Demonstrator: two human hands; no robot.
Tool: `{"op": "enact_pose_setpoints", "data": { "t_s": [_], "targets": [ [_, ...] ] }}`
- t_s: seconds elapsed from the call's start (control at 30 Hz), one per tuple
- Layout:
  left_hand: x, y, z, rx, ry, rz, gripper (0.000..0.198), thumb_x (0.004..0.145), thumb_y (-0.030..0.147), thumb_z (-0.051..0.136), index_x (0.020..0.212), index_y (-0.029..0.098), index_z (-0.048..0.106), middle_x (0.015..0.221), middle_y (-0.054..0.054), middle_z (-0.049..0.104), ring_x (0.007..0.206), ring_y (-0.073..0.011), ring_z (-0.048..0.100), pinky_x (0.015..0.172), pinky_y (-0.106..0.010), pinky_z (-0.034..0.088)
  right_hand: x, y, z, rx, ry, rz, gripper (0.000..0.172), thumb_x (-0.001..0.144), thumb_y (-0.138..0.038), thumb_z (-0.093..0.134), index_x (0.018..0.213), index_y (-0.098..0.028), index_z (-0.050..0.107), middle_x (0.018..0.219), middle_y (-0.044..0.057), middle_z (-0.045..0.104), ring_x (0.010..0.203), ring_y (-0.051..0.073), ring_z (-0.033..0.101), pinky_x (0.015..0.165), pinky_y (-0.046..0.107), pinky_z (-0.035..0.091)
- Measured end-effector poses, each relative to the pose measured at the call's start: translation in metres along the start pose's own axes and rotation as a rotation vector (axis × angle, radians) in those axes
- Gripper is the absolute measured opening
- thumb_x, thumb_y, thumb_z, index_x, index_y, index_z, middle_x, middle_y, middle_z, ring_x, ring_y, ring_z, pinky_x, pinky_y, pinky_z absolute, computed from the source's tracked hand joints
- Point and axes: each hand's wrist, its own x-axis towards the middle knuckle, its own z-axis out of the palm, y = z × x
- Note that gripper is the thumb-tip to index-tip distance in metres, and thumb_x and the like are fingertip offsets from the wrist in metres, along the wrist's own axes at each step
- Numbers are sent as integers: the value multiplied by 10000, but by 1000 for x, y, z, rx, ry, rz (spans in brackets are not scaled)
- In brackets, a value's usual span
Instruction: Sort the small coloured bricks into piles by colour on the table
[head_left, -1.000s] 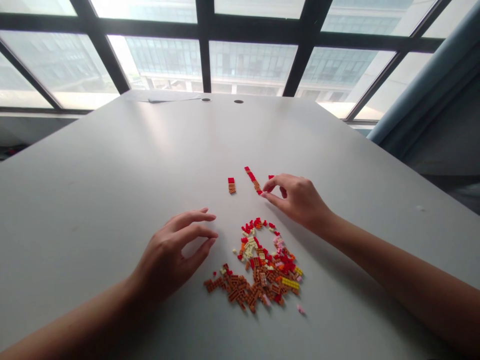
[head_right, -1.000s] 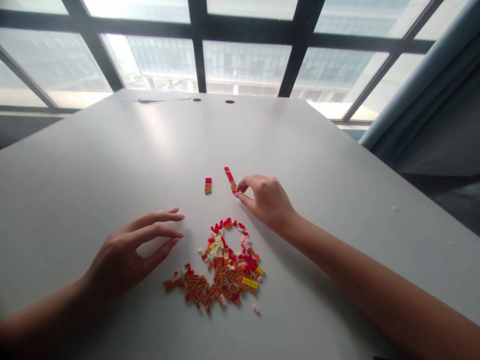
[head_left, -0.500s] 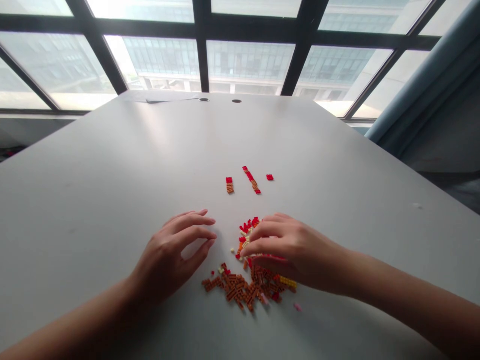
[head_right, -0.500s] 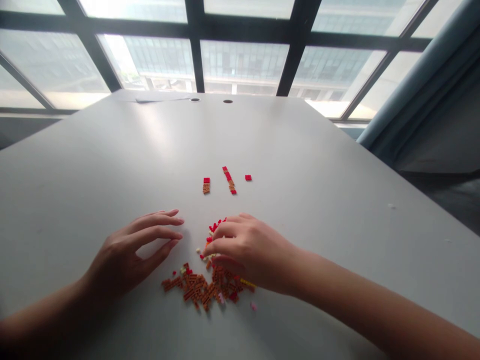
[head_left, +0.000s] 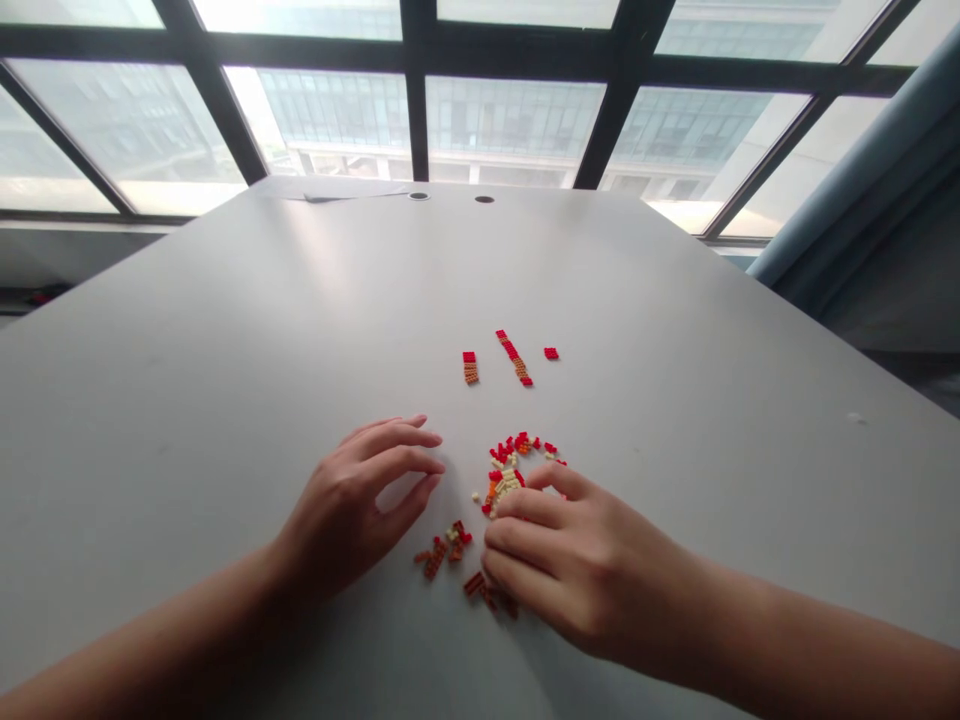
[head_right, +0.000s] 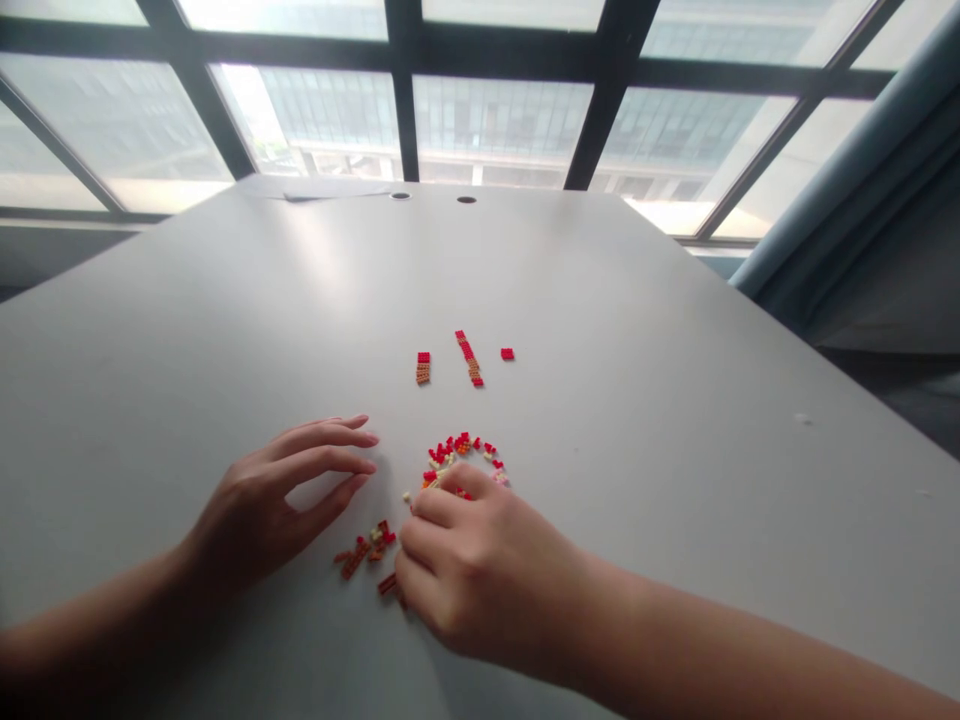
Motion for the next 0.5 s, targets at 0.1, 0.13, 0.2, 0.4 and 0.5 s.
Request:
{"op": "enact_pose_setpoints", "data": {
  "t_s": [0.1,0.13,0.2,0.4,0.5],
  "targets": [
    [0,0,1,-3,-1,-7,106,846,158,571,832,185,672,983,-64,710,1026,-213,652,903,-367,541,3,2,-1,-1,13,32,260,903,-103,486,699,-151,638,661,24,625,660,132,518,703,318,398],
    [0,0,1,-3,0,-7,106,845,157,572,831,185,673,982,-64,710,1024,-213,653,905,-370,540,4,2,-1,-1,19,39,242,906,-103,483,737,-152,649,680,29,633,669,133,521,702,317,395],
    [0,0,1,-1,3,-7,105,844,157,572,829,185,673,977,-64,711,1021,-213,654,906,-372,539,4,4,2,-9,22,42,212,910,-107,480,817,-158,662,736,42,652,707,138,537,711,315,392],
    [0,1,0,-2,4,-5,105,848,165,572,821,183,671,968,-64,713,1016,-209,657,892,-358,545,-1,10,5,-25,11,68,171,906,-119,504,869,-178,660,831,59,678,782,147,566,728,313,374],
    [0,1,0,-1,1,-6,107,849,162,568,826,181,671,973,-68,712,1018,-211,657,888,-363,547,0,9,5,14,44,89,152,902,-126,519,869,-176,659,849,51,684,775,142,567,721,309,364]
  ]
}}
